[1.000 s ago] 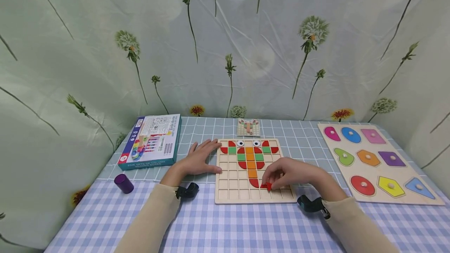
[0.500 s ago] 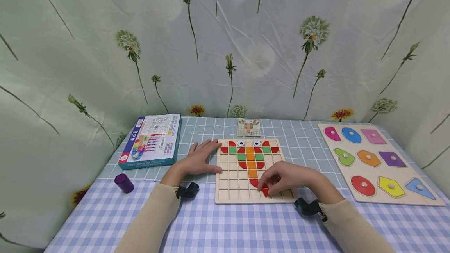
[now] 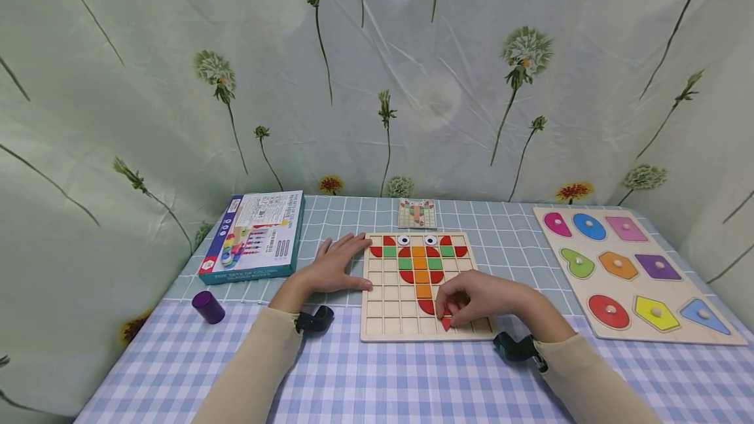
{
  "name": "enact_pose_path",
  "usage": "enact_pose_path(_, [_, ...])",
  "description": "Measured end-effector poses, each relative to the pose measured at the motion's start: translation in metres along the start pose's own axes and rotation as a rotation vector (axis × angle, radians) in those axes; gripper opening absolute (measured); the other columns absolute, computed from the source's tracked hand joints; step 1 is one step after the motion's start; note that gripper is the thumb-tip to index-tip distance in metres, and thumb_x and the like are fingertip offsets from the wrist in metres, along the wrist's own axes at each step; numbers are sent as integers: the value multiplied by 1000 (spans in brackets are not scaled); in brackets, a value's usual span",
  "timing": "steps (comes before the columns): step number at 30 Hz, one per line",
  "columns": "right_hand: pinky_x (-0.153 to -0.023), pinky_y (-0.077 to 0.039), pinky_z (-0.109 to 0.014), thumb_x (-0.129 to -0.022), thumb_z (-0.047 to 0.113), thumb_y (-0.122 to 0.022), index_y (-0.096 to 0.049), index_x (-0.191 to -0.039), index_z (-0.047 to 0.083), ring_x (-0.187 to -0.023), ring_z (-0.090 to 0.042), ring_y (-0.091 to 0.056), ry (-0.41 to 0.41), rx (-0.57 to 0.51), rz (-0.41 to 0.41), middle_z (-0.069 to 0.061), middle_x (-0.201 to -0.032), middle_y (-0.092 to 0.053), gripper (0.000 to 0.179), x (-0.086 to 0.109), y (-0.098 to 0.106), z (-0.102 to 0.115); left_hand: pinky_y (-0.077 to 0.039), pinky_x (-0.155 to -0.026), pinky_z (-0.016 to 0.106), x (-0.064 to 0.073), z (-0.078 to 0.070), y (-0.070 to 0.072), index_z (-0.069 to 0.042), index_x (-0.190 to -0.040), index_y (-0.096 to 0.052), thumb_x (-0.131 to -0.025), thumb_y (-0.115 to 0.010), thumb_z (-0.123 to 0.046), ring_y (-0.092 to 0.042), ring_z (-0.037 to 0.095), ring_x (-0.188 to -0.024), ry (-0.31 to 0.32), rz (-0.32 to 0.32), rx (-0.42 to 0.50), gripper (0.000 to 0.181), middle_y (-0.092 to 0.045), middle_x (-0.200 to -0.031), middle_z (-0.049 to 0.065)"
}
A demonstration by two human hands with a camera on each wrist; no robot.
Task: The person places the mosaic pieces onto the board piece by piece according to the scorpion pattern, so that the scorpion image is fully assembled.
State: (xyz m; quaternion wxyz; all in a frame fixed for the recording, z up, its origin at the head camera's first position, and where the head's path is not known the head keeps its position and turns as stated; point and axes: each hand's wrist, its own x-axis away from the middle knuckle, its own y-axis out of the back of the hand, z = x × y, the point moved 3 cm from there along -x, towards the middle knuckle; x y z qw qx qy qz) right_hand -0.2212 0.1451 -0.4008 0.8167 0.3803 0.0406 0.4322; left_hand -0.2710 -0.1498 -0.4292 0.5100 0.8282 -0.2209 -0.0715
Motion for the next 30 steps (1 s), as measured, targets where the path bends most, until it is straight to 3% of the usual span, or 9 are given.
enact_pose_path(13, [-64, -46, -20, -84, 15, -79, -68, -87, 24, -69, -7, -54, -6, 57, -49, 10, -71, -56, 14, -4, -2, 3, 4, -124, 62, 1, 1, 0, -24, -157, -33, -80, -75, -59, -8, 28, -158, -3, -1, -1, 95, -21, -168, 2])
enact_pose_path(24, [-61, -44, -19, -81, 17, -82, -64, -87, 21, -64, -6, -51, -17, 36, -59, 9, -69, -54, 19, -4, -4, 2, 4, -124, 62, 1, 0, 0, -24, -157, -32, -80, -75, -60, -8, 28, -158, -1, 4, -6, 95, -21, -168, 2])
enact_pose_path(30, [-64, -45, -21, -85, 19, -79, -65, -92, 21, -69, -9, -53, -34, -8, -63, 7, -72, -55, 16, -6, -1, -1, 3, -123, 63, 2, 2, 0, -24, -157, -32, -80, -75, -61, -9, 28, -158, 9, 6, -14, 95, -21, -168, 2])
